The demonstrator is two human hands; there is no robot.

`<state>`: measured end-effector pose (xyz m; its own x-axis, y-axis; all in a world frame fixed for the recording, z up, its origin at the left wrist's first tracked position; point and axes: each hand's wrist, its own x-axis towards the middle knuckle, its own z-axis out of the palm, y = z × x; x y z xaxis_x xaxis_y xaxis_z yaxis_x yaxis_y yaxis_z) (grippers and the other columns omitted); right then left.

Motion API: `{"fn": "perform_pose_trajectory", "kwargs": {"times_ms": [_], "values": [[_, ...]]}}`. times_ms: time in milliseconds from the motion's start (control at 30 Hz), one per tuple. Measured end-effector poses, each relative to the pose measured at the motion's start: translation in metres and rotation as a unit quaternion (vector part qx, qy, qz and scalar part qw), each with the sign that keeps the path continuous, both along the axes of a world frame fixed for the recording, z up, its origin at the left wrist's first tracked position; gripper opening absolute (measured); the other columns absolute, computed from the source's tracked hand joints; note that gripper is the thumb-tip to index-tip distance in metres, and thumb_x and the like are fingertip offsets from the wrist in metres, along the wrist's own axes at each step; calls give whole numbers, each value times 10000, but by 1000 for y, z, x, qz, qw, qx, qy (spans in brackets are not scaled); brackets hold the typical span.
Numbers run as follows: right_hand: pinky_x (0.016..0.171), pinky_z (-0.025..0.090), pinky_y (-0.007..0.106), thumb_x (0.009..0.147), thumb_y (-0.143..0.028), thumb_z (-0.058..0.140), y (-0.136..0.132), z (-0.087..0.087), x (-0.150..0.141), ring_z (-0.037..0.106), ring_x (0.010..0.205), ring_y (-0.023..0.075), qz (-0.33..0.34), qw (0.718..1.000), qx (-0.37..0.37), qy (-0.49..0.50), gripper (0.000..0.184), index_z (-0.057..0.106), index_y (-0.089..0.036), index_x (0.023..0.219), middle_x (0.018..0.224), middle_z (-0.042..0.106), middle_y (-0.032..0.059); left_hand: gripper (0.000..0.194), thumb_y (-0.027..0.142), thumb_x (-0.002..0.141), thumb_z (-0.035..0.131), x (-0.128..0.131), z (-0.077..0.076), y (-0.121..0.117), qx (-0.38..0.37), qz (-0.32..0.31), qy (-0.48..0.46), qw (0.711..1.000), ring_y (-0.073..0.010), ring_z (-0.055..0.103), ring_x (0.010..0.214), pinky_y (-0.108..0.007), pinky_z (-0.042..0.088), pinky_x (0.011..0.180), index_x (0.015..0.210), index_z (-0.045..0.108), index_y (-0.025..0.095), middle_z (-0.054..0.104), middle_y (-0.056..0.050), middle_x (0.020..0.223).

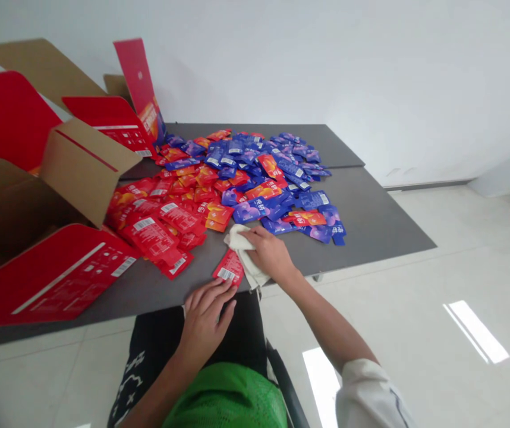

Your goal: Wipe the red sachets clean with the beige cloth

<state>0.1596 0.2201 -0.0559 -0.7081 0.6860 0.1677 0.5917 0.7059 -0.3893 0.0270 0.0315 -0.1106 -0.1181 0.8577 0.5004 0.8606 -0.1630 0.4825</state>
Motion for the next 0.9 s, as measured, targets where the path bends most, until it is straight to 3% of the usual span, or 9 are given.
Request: {"fn": "perform_pose_trajectory", "kwargs": {"times_ms": [100,200,267,467,567,700,900], "values": [[935,546,269,904,-82,596,-4,7,4,686,1112,216,-2,1000,4,2,521,649,-264,1390,1286,682,74,272,176,966,619,1,0,0,-5,2,-3,1000,-246,641,1201,-416,437,1032,1219,702,233,750,-53,1229],[980,534,263,905,-88,608,-32,4,6,672,1158,192,100,993,-48,31,519,654,-302,1375,1318,679,37,178,196,955,637,1,-2,-1,-20,18,-2,1000,-265,652,1149,-425,451,1006,1101,734,227,763,-61,1133],[998,528,263,910,-108,627,-38,-1,8,666,1179,191,123,989,-69,38,483,669,-297,1353,1331,676,36,163,203,956,634,1,-3,-2,-18,18,-1,1000,-268,654,1141,-427,454,1005,1081,737,225,764,-66,1114],[928,546,282,910,-95,609,1,4,14,700,1074,219,-25,1000,-5,6,475,672,-246,1356,1269,689,78,267,182,966,625,0,0,0,2,1,0,1000,-246,638,1208,-413,435,1038,1216,701,232,744,-54,1244],[942,538,264,901,-87,610,-18,9,11,679,1132,204,36,999,-15,21,534,636,-283,1397,1313,675,54,249,183,962,624,0,-2,-1,-9,3,-1,1000,-257,640,1191,-425,441,1028,1191,710,230,750,-58,1210],[960,538,258,919,-143,631,-45,2,1,671,1164,193,114,992,-60,20,480,651,-300,1372,1351,664,35,160,201,955,628,1,-3,-2,-21,19,0,1000,-280,653,1130,-448,453,1006,1072,737,214,763,-72,1103],[937,539,290,951,-180,607,4,5,5,695,1090,224,12,1000,-11,3,409,673,-244,1350,1243,692,80,284,191,973,606,0,1,-1,-4,1,5,1000,-258,640,1213,-422,443,1032,1236,701,237,747,-66,1233]]}}
